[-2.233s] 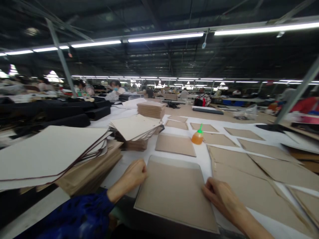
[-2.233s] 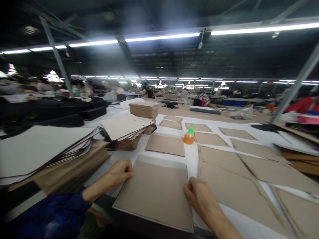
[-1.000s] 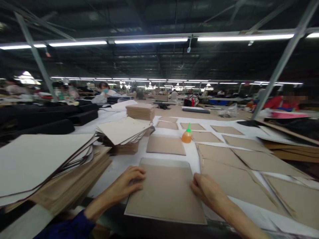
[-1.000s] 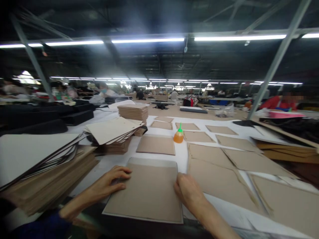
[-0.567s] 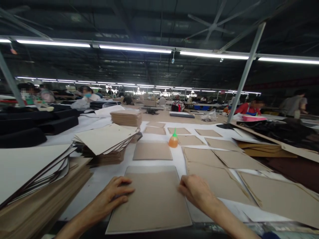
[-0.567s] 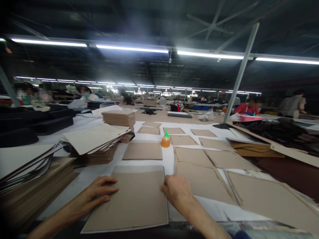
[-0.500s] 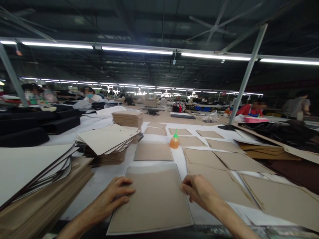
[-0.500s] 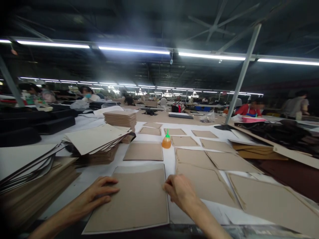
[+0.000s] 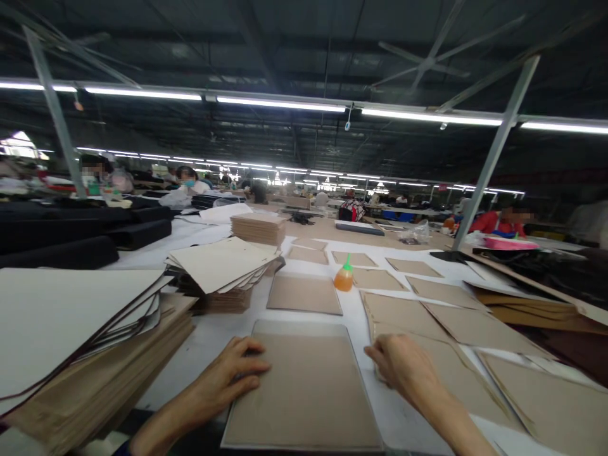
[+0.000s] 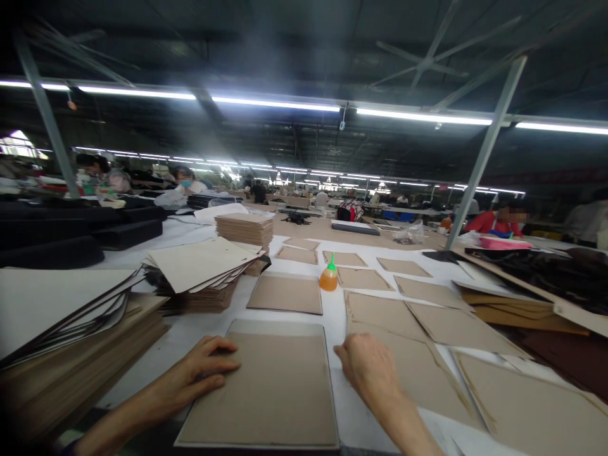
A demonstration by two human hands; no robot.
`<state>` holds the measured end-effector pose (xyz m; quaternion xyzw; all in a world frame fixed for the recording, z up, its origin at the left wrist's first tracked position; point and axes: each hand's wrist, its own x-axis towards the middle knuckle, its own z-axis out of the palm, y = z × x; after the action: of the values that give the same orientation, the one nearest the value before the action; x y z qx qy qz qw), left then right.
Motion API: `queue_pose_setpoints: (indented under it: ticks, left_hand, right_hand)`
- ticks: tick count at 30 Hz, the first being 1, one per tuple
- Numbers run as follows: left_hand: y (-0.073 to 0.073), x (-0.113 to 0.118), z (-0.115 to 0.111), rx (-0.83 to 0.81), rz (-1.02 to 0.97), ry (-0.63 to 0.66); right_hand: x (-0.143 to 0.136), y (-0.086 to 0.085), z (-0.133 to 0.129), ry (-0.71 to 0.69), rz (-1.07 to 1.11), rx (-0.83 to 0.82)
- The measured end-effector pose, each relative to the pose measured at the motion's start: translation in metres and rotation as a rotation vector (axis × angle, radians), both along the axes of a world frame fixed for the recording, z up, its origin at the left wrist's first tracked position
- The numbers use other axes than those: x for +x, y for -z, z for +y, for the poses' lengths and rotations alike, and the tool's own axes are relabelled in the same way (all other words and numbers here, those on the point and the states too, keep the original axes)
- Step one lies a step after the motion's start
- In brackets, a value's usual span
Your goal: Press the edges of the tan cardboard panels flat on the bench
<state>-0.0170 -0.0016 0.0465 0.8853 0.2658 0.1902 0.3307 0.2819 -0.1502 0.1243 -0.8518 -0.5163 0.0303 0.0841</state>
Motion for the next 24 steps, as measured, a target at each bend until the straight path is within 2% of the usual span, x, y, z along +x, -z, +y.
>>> queue_pose_setpoints:
  ticks: [3,7,9,12,14,17,20,24]
  left_hand:
    - [-0.002,0.000,-0.001,-0.011,-0.011,0.012]
    - [-0.002,-0.004,0.003,-0.069,-0.024,0.007]
    - [0.002,-0.006,0.007,-0.155,-0.154,-0.104]
    - [0.012,-0.008,0.014,-0.331,-0.448,-0.368]
    - [0.019,-0.009,0.019,-0.373,-0.483,-0.429]
    - [0.023,-0.008,0.021,-0.383,-0.447,-0.413]
    - [0.017,-0.006,0.015,-0.360,-0.381,-0.375]
    - [0.001,-0.006,0.002,-0.262,-0.264,-0.319]
  right_hand:
    - [0.016,-0.005,-0.007,0.026,0.029,0.028]
    - [0.018,-0.002,-0.015,-0.219,0.231,0.116]
    - [0.013,0.005,-0.013,-0.344,0.232,0.144]
    - [0.014,0.019,-0.003,-0.491,0.281,0.181]
    - [0.022,0.030,0.008,-0.497,0.316,0.184]
    - [0.039,0.044,0.023,-0.412,0.346,0.193]
    - [0.049,0.049,0.033,-0.407,0.392,0.202]
    - [0.048,0.046,0.041,-0.446,0.377,0.184]
